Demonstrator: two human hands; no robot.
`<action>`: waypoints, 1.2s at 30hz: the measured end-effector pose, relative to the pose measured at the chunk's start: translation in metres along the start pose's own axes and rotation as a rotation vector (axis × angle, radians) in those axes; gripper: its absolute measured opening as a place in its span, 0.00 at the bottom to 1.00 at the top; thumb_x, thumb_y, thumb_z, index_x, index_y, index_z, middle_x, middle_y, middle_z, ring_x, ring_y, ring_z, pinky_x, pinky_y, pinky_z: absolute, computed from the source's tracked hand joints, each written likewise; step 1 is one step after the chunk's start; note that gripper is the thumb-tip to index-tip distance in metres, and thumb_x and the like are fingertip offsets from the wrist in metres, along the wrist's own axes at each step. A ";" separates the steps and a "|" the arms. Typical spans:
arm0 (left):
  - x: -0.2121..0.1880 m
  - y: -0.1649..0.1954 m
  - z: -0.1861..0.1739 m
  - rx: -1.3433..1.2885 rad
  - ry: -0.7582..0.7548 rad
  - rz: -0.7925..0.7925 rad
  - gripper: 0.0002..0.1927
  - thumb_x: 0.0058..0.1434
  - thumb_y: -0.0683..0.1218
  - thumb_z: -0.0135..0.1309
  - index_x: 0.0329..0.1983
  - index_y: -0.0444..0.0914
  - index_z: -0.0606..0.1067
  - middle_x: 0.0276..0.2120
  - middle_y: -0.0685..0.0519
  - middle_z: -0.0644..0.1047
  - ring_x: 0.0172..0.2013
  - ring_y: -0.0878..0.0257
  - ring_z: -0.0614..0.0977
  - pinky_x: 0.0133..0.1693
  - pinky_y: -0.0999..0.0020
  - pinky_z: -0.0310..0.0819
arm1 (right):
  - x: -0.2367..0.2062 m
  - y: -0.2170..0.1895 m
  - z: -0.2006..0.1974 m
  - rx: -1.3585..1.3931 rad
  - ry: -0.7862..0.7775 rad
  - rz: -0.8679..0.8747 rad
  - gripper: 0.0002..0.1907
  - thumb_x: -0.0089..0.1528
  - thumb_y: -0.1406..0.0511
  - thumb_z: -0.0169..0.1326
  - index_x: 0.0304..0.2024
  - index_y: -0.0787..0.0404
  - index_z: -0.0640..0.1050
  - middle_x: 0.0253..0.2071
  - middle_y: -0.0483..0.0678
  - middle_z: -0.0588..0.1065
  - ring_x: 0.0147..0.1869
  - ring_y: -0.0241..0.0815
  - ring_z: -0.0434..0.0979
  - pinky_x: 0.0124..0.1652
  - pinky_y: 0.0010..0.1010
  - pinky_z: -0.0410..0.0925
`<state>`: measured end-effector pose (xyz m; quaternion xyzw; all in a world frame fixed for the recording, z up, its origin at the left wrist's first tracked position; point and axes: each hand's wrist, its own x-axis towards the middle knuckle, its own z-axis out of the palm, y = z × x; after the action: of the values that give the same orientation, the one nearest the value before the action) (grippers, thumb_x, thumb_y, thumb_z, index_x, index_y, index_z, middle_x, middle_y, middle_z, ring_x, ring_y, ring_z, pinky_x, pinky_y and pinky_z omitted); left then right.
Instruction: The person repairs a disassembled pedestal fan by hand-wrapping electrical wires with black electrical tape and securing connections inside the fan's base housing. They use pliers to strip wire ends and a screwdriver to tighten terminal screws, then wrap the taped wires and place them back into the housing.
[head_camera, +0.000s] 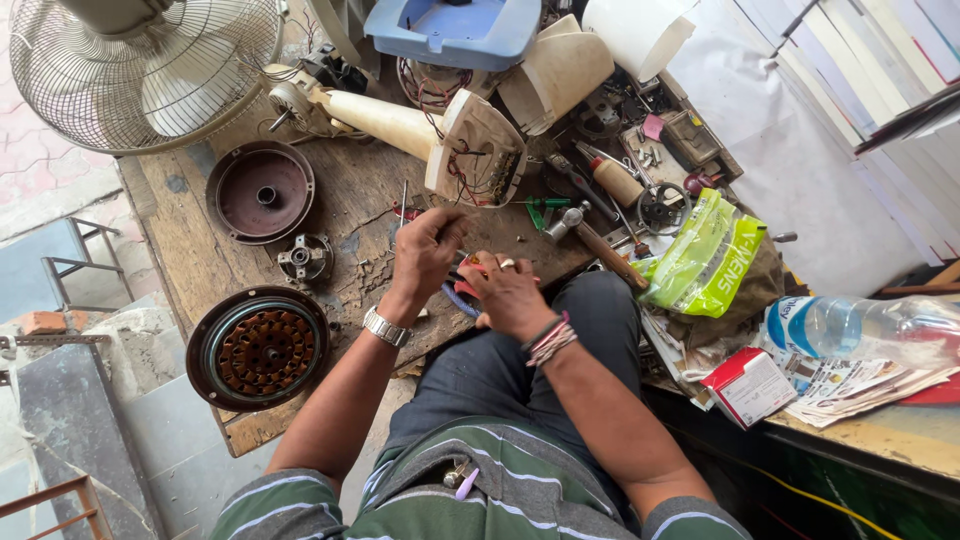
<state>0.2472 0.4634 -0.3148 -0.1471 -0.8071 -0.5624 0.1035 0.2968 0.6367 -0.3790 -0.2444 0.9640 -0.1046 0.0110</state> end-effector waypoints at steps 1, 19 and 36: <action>0.003 -0.001 0.000 -0.076 -0.016 -0.092 0.08 0.66 0.43 0.57 0.45 0.35 0.80 0.33 0.51 0.83 0.28 0.66 0.83 0.29 0.71 0.78 | 0.001 -0.006 0.001 -0.037 0.011 0.015 0.46 0.40 0.56 0.74 0.61 0.48 0.73 0.61 0.51 0.69 0.61 0.53 0.72 0.53 0.55 0.66; 0.022 -0.026 -0.011 -0.806 -0.161 -0.545 0.08 0.70 0.43 0.52 0.44 0.32 0.76 0.34 0.48 0.83 0.28 0.65 0.84 0.26 0.75 0.75 | -0.002 -0.008 0.004 -0.212 -0.001 0.028 0.13 0.56 0.63 0.56 0.43 0.56 0.75 0.59 0.56 0.69 0.58 0.56 0.74 0.45 0.51 0.69; 0.017 0.011 0.013 -0.150 -0.108 -0.205 0.08 0.66 0.43 0.57 0.45 0.37 0.81 0.31 0.55 0.83 0.26 0.71 0.82 0.26 0.74 0.78 | -0.036 0.047 -0.004 1.890 0.198 0.456 0.26 0.55 0.78 0.51 0.56 0.66 0.72 0.42 0.49 0.74 0.40 0.42 0.75 0.40 0.33 0.74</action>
<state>0.2347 0.4808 -0.3037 -0.1015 -0.7781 -0.6199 -0.0094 0.3065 0.6951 -0.3859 0.0672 0.5037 -0.8496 0.1415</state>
